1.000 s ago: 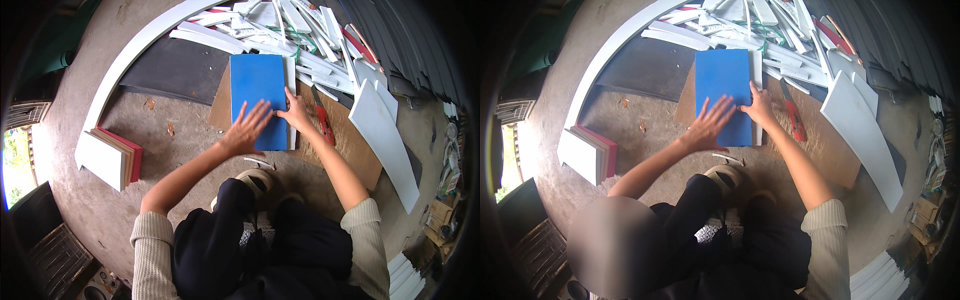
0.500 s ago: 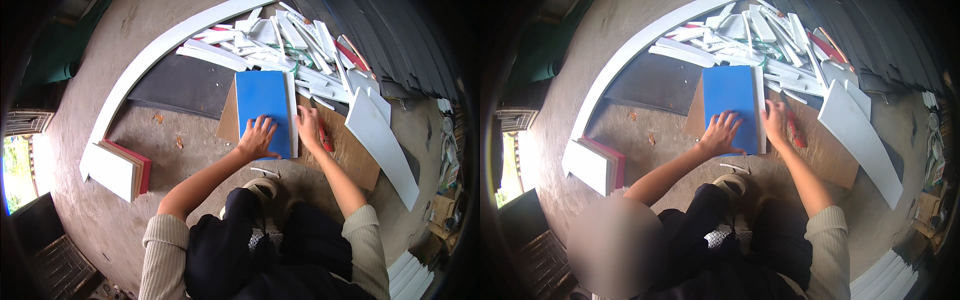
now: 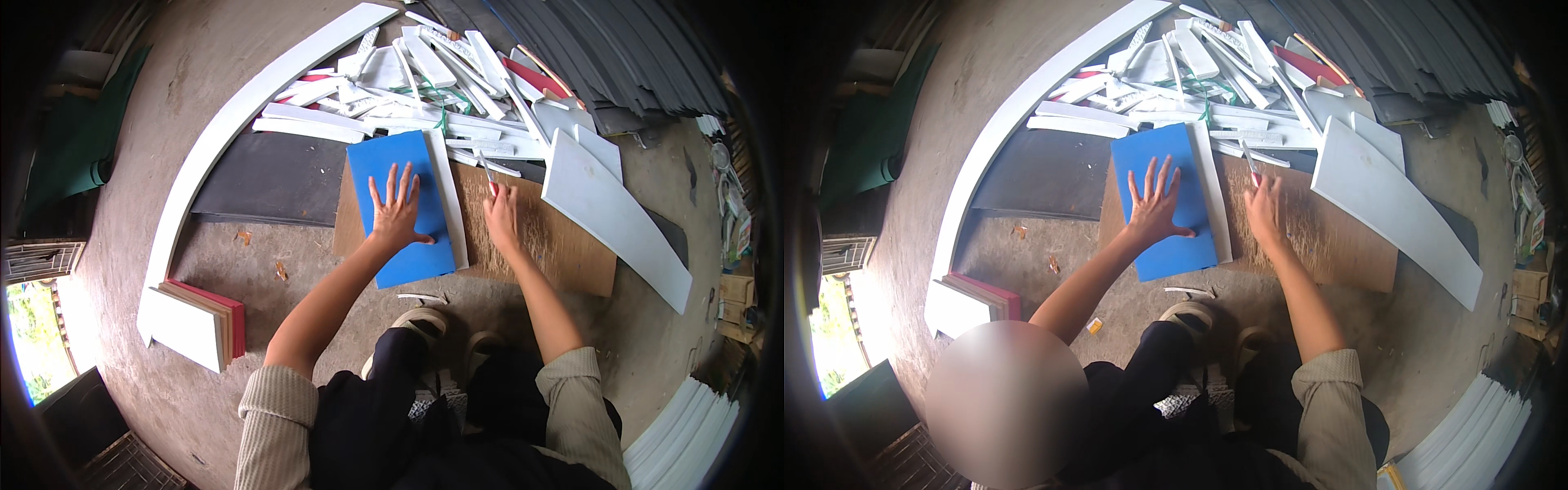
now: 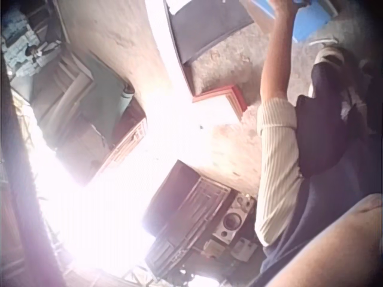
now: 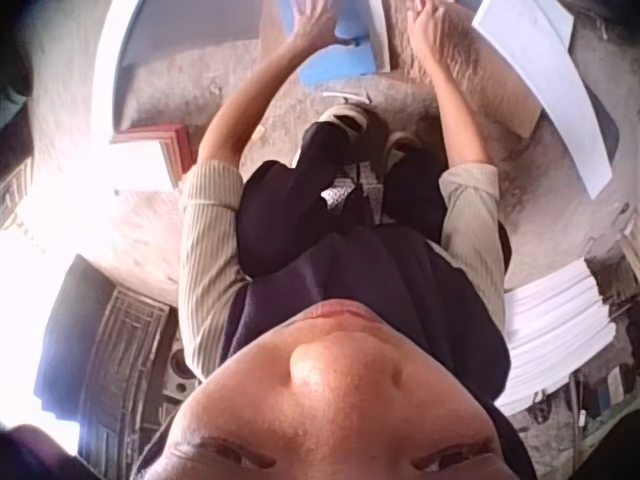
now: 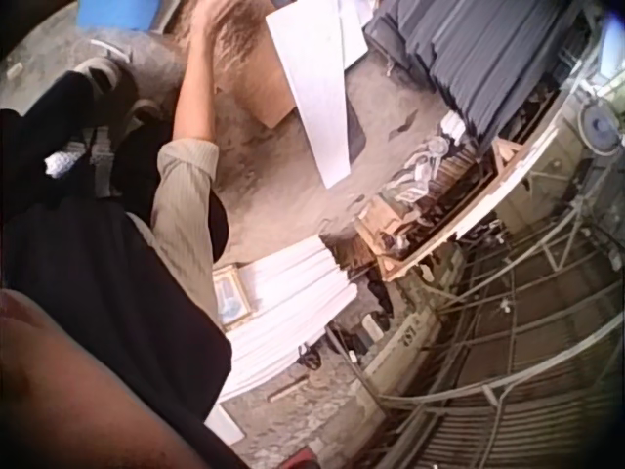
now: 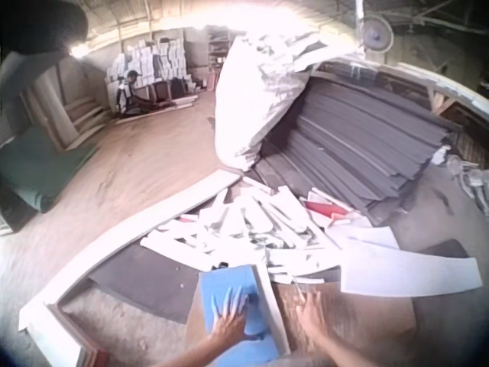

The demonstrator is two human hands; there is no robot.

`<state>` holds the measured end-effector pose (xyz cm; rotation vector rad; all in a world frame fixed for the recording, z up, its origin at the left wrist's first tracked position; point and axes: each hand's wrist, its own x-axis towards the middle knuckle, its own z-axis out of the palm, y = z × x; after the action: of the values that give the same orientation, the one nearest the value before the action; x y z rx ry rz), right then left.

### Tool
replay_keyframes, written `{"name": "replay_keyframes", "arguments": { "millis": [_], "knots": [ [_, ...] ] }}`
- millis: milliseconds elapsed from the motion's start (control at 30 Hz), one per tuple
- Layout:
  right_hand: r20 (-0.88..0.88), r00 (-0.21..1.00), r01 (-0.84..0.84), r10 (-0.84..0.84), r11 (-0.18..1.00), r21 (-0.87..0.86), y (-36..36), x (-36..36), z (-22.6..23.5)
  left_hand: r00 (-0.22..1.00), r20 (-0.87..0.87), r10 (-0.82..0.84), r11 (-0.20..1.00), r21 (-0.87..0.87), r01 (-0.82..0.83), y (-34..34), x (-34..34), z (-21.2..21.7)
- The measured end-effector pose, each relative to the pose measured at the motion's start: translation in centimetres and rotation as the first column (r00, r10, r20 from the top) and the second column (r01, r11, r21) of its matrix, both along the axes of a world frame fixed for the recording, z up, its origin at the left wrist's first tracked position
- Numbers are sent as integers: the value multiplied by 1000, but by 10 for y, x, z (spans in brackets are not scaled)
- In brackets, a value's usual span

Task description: The person uses a utility knife to cut a white sheet of material, using a blue rectangular template as a guide. They repeatedly align the template, score the sheet, and remove the cut pieces.

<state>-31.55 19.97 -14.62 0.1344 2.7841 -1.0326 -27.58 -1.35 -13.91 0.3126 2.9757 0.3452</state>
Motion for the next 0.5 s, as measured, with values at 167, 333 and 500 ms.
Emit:
{"name": "replay_keyframes", "arguments": {
  "millis": [167,333,500],
  "knots": [
    [31,975,-221,219,975,36,-51,-42,12,983,183,21,997,74,-35,-2,-6,-5],
    [83,968,-246,236,957,153,-89,-72,3,976,213,35,996,74,-52,0,-7,-3],
    [238,942,-250,236,968,30,-108,-80,11,980,190,63,995,68,-78,-5,-4,-8]
  ]
}}
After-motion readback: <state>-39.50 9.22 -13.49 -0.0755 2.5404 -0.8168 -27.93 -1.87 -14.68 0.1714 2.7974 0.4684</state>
